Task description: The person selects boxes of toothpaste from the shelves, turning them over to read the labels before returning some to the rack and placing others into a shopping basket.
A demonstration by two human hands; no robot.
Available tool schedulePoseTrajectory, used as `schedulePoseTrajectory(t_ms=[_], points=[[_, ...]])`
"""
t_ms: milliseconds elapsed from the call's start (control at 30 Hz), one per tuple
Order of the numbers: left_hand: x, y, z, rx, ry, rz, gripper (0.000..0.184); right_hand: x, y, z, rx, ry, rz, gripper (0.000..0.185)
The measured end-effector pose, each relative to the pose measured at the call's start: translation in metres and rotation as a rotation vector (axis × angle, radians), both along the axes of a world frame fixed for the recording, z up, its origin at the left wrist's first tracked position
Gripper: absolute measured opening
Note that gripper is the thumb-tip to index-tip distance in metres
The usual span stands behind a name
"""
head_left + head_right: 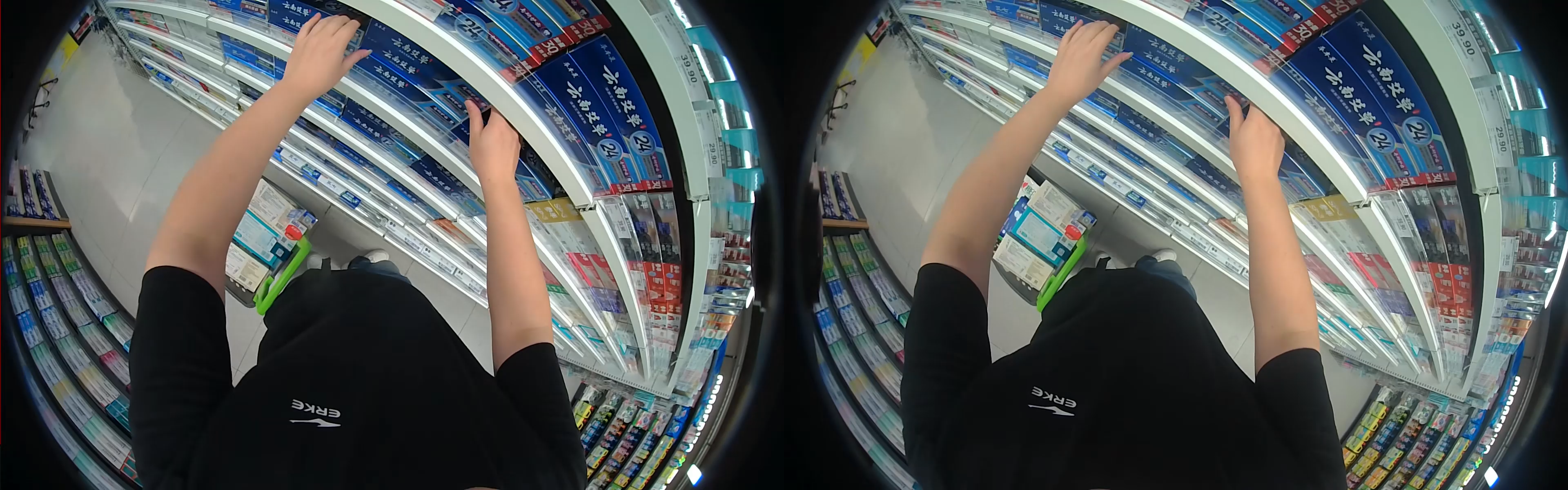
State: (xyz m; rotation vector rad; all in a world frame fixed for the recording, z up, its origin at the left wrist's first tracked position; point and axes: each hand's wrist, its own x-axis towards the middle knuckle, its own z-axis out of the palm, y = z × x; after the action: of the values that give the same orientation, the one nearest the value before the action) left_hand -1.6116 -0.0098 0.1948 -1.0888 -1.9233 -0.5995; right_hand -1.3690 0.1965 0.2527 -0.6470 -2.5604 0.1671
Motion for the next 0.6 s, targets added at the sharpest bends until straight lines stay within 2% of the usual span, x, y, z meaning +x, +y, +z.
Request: schedulePoseTrajectory(t_ms=[67, 167, 267, 367, 467, 600], points=[[-0.01, 0.0, 0.0, -0.02, 0.006, -0.02, 0.038, -0.004, 0.008, -0.01, 0.088, 0.07, 0.04, 0.064], [-0.012, 0.0, 0.009, -0.07, -0.006, 0.008, 0.032, -0.006, 0.008, -0.009, 0.133, 0.034, 0.064, 0.075], [-0.013, -0.002, 0.018, -0.102, -0.007, -0.022, 0.032, -0.011, 0.016, -0.008, 0.072, 0.074, 0.119, 0.081], [-0.018, -0.002, 0.022, -0.157, -0.051, -0.001, 0.031, -0.013, 0.008, 0.005, -0.079, 0.003, 0.047, 0.072], [-0.022, -0.001, 0.023, -0.261, -0.219, 0.016, 0.041, -0.014, 0.007, 0.015, -0.225, -0.079, 0.037, 0.07], [-0.01, -0.003, 0.038, -0.179, -0.32, -0.058, 0.031, -0.018, 0.016, 0.007, -0.205, -0.021, 0.12, 0.068]])
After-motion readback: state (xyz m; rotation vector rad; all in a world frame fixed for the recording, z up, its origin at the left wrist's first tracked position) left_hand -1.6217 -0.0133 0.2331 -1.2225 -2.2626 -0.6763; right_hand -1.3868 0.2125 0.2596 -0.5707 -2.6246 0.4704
